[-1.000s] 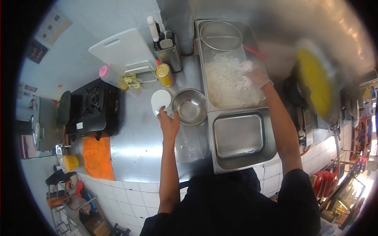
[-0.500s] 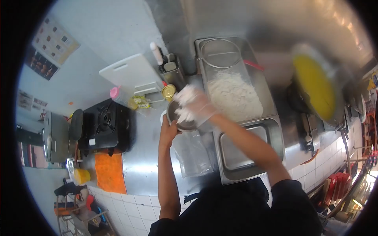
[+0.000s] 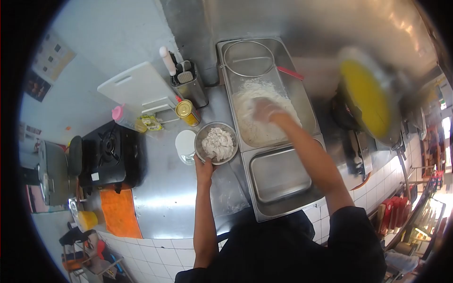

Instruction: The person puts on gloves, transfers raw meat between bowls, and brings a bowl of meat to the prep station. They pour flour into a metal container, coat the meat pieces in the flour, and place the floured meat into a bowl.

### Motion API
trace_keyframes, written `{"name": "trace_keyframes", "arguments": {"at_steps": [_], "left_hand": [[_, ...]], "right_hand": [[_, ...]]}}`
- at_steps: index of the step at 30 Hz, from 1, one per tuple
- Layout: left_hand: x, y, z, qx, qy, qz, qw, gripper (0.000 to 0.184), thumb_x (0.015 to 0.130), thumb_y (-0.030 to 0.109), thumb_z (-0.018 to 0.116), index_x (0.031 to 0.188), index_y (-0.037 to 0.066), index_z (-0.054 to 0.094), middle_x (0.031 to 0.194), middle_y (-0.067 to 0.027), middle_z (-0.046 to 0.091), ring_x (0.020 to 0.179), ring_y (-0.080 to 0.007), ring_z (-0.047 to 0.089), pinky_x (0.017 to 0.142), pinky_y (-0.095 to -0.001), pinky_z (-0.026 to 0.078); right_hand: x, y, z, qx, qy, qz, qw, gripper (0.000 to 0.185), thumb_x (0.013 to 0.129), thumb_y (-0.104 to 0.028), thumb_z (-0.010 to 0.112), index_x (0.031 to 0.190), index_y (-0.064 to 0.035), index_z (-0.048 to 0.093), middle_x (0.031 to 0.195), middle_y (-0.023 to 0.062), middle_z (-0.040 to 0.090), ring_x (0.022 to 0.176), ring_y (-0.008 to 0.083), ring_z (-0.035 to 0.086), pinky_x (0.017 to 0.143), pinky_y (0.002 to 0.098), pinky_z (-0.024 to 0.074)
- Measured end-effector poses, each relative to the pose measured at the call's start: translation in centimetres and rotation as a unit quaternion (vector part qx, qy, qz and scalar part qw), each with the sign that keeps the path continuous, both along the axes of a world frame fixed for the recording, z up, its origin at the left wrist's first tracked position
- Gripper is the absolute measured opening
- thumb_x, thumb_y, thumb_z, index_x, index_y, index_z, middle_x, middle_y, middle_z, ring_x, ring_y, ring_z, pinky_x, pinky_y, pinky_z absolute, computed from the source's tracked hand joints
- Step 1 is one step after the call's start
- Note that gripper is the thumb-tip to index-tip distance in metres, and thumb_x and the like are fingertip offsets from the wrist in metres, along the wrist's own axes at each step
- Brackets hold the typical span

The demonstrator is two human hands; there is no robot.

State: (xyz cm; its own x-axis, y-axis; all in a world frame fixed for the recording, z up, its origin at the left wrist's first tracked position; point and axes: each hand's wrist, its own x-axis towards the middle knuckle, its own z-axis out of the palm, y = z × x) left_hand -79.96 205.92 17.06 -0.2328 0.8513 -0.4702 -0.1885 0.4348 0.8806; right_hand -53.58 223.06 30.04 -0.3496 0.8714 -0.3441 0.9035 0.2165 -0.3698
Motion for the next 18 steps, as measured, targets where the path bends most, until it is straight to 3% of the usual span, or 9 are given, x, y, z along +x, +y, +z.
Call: {"name": "trace_keyframes", "arguments": {"at_steps": [1,3,4,6,8,10,12,18], "left_hand": [[0.1,-0.2,1.3,-0.027,0.031,-0.011,0.999,0.051,0.094,0.009,0.053,0.141,0.007,0.033,0.132,-0.0164,0.051,0.103,-0.0270,0.064,0.076,-0.0364,0.061],[0.8,-0.2,5.5,-0.076,0.094,-0.034,0.992,0.052,0.095,0.008,0.051,0.143,0.002,0.031,0.133,-0.0190,0.049,0.113,-0.0299,0.059,0.081,-0.0394,0.059],[1.3,-0.4,6.0,-0.012,0.229,-0.015,0.973,0.051,0.095,0.010,0.052,0.142,0.000,0.033,0.129,-0.0192,0.051,0.112,-0.0299,0.059,0.084,-0.0394,0.056],[2.3,-0.9,6.6,0.111,0.482,0.023,0.869,0.050,0.096,0.012,0.055,0.140,-0.002,0.036,0.122,-0.0195,0.055,0.111,-0.0299,0.059,0.089,-0.0396,0.052],[3.4,0.3,8.8,0.160,0.338,-0.001,0.927,0.048,0.096,0.013,0.056,0.139,-0.002,0.039,0.117,-0.0194,0.056,0.109,-0.0297,0.058,0.090,-0.0391,0.049],[4.7,2.4,8.8,0.204,0.238,-0.029,0.949,0.047,0.097,0.015,0.056,0.137,-0.002,0.041,0.114,-0.0192,0.057,0.105,-0.0287,0.057,0.089,-0.0380,0.047],[7.0,4.9,8.5,0.200,0.201,-0.059,0.957,0.046,0.098,0.018,0.055,0.137,-0.003,0.042,0.114,-0.0202,0.057,0.104,-0.0300,0.056,0.089,-0.0390,0.046],[13.4,8.4,5.0,0.240,0.325,-0.045,0.914,0.048,0.101,0.026,0.049,0.135,-0.007,0.042,0.119,-0.0263,0.055,0.107,-0.0397,0.052,0.098,-0.0475,0.037]], "right_hand": [[3.0,1.8,-1.6,-0.072,-0.061,-0.061,0.994,0.043,0.078,-0.026,0.069,0.111,0.0009,0.065,0.105,0.0237,0.069,0.099,0.0329,0.068,0.089,0.0428,0.0515],[11.1,5.0,-13.4,-0.009,-0.105,-0.061,0.993,0.046,0.076,-0.025,0.070,0.111,0.0036,0.064,0.111,0.0243,0.068,0.105,0.0331,0.067,0.090,0.0416,0.0521],[11.5,4.4,-13.9,0.019,-0.119,-0.055,0.991,0.049,0.075,-0.026,0.071,0.113,0.0034,0.064,0.111,0.0246,0.068,0.105,0.0343,0.067,0.091,0.0418,0.0522],[11.7,3.4,-14.7,0.073,-0.147,-0.044,0.985,0.054,0.073,-0.027,0.073,0.117,0.0029,0.062,0.112,0.0253,0.067,0.106,0.0366,0.066,0.091,0.0423,0.0524],[11.5,5.5,-17.3,0.066,-0.125,-0.053,0.989,0.057,0.074,-0.025,0.072,0.122,0.0028,0.060,0.116,0.0267,0.065,0.110,0.0381,0.064,0.093,0.0420,0.0518],[9.9,6.7,-16.1,0.016,-0.106,-0.071,0.992,0.059,0.074,-0.023,0.071,0.126,0.0013,0.057,0.124,0.0278,0.060,0.117,0.0376,0.059,0.097,0.0420,0.0498],[6.1,7.0,-9.1,-0.072,-0.091,-0.094,0.989,0.060,0.075,-0.020,0.070,0.131,-0.0016,0.056,0.136,0.0285,0.052,0.128,0.0352,0.052,0.103,0.0423,0.0463],[4.8,7.3,-19.3,0.211,-0.071,0.012,0.975,0.039,0.077,-0.015,0.066,0.111,0.0043,0.064,0.110,0.0267,0.067,0.108,0.0372,0.065,0.090,0.0414,0.0531]]}}
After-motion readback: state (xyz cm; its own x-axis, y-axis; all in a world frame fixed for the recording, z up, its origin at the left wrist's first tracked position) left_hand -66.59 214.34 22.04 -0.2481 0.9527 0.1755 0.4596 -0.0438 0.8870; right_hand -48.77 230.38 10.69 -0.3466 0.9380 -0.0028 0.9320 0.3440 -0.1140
